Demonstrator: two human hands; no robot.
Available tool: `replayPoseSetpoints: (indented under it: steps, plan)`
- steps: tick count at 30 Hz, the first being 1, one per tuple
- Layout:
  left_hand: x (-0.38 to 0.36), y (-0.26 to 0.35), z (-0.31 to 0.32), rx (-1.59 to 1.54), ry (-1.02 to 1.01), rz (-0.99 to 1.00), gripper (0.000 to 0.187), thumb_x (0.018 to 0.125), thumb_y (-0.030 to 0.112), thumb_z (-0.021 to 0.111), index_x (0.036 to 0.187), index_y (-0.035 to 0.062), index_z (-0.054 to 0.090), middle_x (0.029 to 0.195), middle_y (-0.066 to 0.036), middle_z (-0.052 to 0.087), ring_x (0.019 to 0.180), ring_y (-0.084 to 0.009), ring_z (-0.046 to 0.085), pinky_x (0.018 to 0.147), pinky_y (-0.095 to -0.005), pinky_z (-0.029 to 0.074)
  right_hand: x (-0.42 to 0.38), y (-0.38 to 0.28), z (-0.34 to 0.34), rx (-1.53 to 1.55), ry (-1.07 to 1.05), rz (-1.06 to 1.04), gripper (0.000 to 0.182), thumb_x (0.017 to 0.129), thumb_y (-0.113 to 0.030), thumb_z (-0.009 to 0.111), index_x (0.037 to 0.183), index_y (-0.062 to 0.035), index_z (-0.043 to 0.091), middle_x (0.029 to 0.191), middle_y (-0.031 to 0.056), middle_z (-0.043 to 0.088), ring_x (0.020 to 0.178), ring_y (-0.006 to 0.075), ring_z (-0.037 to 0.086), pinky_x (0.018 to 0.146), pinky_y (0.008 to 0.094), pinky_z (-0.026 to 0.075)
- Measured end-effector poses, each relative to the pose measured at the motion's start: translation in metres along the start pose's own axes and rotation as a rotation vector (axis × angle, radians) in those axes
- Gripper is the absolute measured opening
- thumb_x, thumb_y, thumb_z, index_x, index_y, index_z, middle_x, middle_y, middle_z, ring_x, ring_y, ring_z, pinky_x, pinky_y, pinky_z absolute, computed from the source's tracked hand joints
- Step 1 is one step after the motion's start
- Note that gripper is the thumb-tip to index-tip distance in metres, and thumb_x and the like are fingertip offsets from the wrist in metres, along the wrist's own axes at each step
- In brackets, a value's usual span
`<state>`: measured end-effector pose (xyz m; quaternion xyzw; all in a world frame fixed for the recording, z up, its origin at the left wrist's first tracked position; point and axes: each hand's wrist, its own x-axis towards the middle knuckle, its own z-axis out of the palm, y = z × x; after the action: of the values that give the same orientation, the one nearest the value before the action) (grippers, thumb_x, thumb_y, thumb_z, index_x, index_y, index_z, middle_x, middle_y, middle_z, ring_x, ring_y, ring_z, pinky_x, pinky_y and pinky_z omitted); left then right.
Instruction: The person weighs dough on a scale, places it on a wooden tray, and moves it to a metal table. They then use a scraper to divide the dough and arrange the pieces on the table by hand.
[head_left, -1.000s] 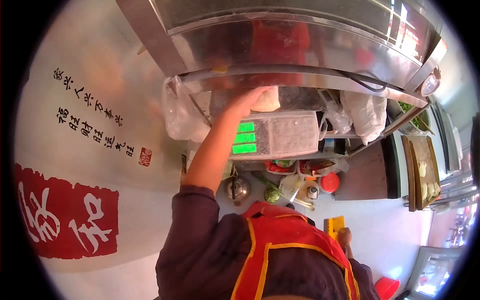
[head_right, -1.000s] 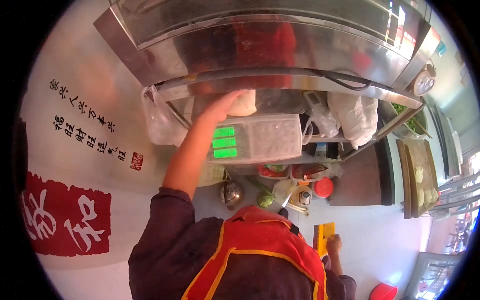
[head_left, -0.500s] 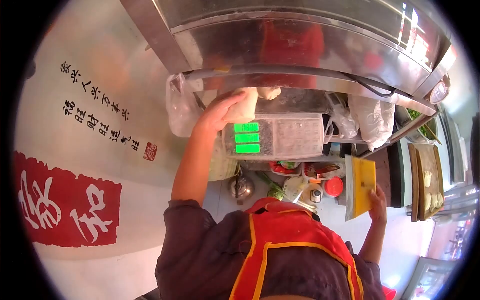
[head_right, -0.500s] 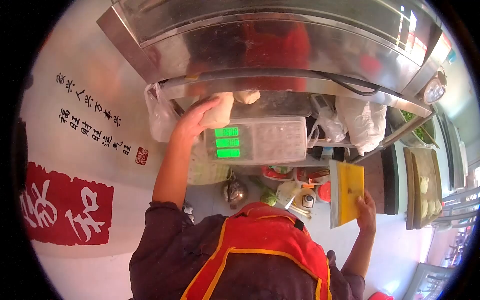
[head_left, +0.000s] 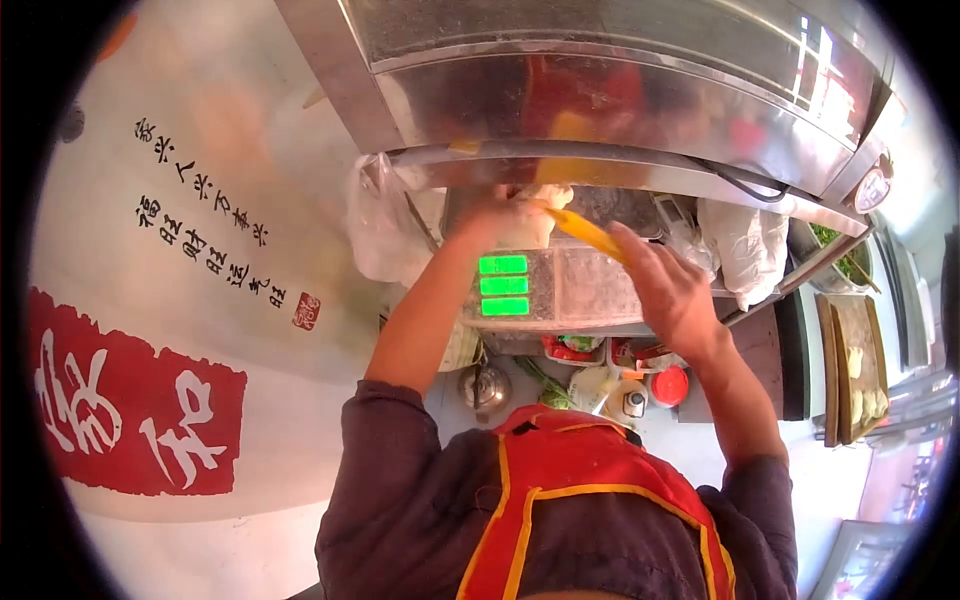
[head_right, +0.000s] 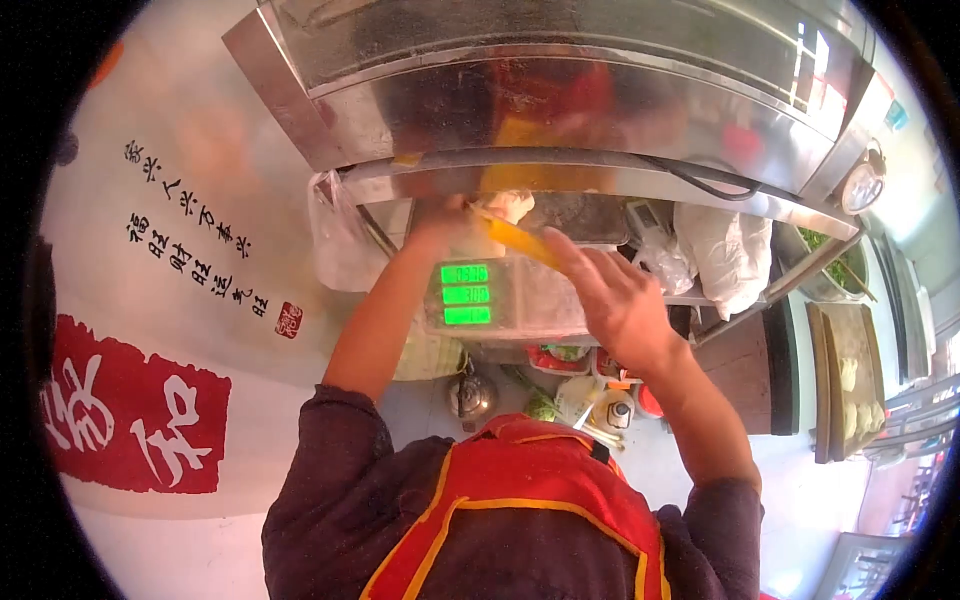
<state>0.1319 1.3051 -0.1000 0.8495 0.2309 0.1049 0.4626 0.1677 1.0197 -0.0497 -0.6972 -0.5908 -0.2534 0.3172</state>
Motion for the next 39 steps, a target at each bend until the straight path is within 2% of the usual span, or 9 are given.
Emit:
replayPoseSetpoints:
  steps: [4, 7, 10, 16, 19, 22, 25, 28, 39]
  plan:
    - [0.006, -0.013, 0.006, -0.019, 0.052, 0.007, 0.057, 0.075, 0.045, 0.067, 0.115, 0.0038, 0.061, 0.109, -0.013, 0.065, 0.101, -0.0206, 0.06, 0.085, -0.031, 0.045, 0.018, 0.003, 0.022, -0.139, -0.101, -0.072, 0.069, 0.07, 0.007, 0.056, 0.135, -0.0165, 0.046, 0.087, 0.0075, 0.062, 0.073, 0.0229, 0.062, 0.059, 0.0339, 0.053]
    - [0.002, -0.009, 0.005, -0.119, 0.093, 0.0, 0.06, 0.069, 0.033, 0.078, 0.117, 0.0019, 0.058, 0.106, -0.01, 0.064, 0.094, -0.0216, 0.062, 0.08, -0.0308, 0.049, 0.025, 0.009, 0.032, -0.168, -0.137, -0.075, 0.072, 0.071, 0.007, 0.055, 0.137, -0.0192, 0.043, 0.079, 0.0067, 0.058, 0.069, 0.0231, 0.06, 0.057, 0.0344, 0.053]
    - [-0.01, 0.004, 0.007, -0.165, 0.13, 0.073, 0.057, 0.073, 0.03, 0.073, 0.121, 0.0044, 0.056, 0.116, -0.013, 0.061, 0.105, -0.0221, 0.058, 0.088, -0.0322, 0.045, 0.034, 0.012, 0.037, -0.189, -0.191, -0.065, 0.075, 0.071, 0.007, 0.054, 0.14, -0.0218, 0.04, 0.076, 0.007, 0.056, 0.068, 0.024, 0.06, 0.056, 0.036, 0.052]
    - [0.005, -0.01, 0.017, -0.37, 0.064, -0.001, 0.051, 0.076, 0.018, 0.07, 0.122, 0.0036, 0.053, 0.118, -0.011, 0.06, 0.108, -0.0221, 0.056, 0.09, -0.0338, 0.044, 0.044, 0.023, 0.06, -0.284, -0.325, -0.031, 0.073, 0.074, 0.0, 0.056, 0.141, -0.0202, 0.036, 0.081, 0.0129, 0.059, 0.066, 0.028, 0.063, 0.055, 0.0373, 0.052]
    - [0.004, -0.014, 0.011, -0.479, -0.077, 0.033, 0.059, 0.077, 0.032, 0.072, 0.124, 0.0035, 0.051, 0.12, -0.009, 0.058, 0.107, -0.0195, 0.055, 0.089, -0.0318, 0.046, 0.048, 0.025, 0.069, -0.244, -0.268, -0.073, 0.072, 0.075, -0.002, 0.056, 0.141, -0.0199, 0.035, 0.08, 0.0112, 0.061, 0.065, 0.0277, 0.064, 0.054, 0.0372, 0.051]
    - [-0.061, 0.067, -0.018, 0.593, -0.22, 0.325, 0.053, 0.08, 0.027, 0.069, 0.123, 0.0014, 0.051, 0.117, -0.01, 0.058, 0.105, -0.0184, 0.057, 0.087, -0.0302, 0.046, 0.048, 0.027, 0.076, -0.208, -0.292, -0.066, 0.081, 0.07, 0.002, 0.057, 0.142, -0.024, 0.033, 0.08, 0.0111, 0.06, 0.067, 0.0267, 0.062, 0.054, 0.037, 0.051]
    - [-0.076, -0.006, -0.034, -0.611, -0.084, -0.173, 0.05, 0.08, 0.021, 0.068, 0.121, -0.0016, 0.05, 0.113, -0.013, 0.059, 0.1, -0.0209, 0.06, 0.082, -0.0319, 0.049, 0.05, 0.021, 0.072, -0.343, -0.364, -0.078, 0.082, 0.07, 0.003, 0.058, 0.143, -0.0243, 0.032, 0.08, 0.0095, 0.061, 0.068, 0.0257, 0.063, 0.055, 0.0366, 0.052]
    - [-0.104, -0.017, -0.043, -0.69, 0.079, -0.153, 0.044, 0.081, 0.025, 0.067, 0.115, -0.0019, 0.056, 0.112, -0.008, 0.06, 0.099, -0.0169, 0.059, 0.082, -0.0285, 0.048, 0.048, 0.013, 0.055, -0.218, -0.202, -0.126, 0.078, 0.071, 0.006, 0.055, 0.141, -0.0227, 0.037, 0.079, 0.0072, 0.061, 0.067, 0.0237, 0.063, 0.056, 0.0348, 0.052]
    - [-0.12, -0.044, -0.054, -1.048, 0.052, -0.138, 0.035, 0.087, 0.028, 0.063, 0.11, 0.0027, 0.058, 0.103, -0.007, 0.064, 0.09, -0.0176, 0.063, 0.079, -0.0334, 0.052, -0.002, 0.021, 0.005, -0.176, -0.049, -0.009, 0.068, 0.071, 0.006, 0.057, 0.133, -0.0211, 0.05, 0.067, 0.0067, 0.052, 0.06, 0.0231, 0.058, 0.053, 0.0357, 0.05]
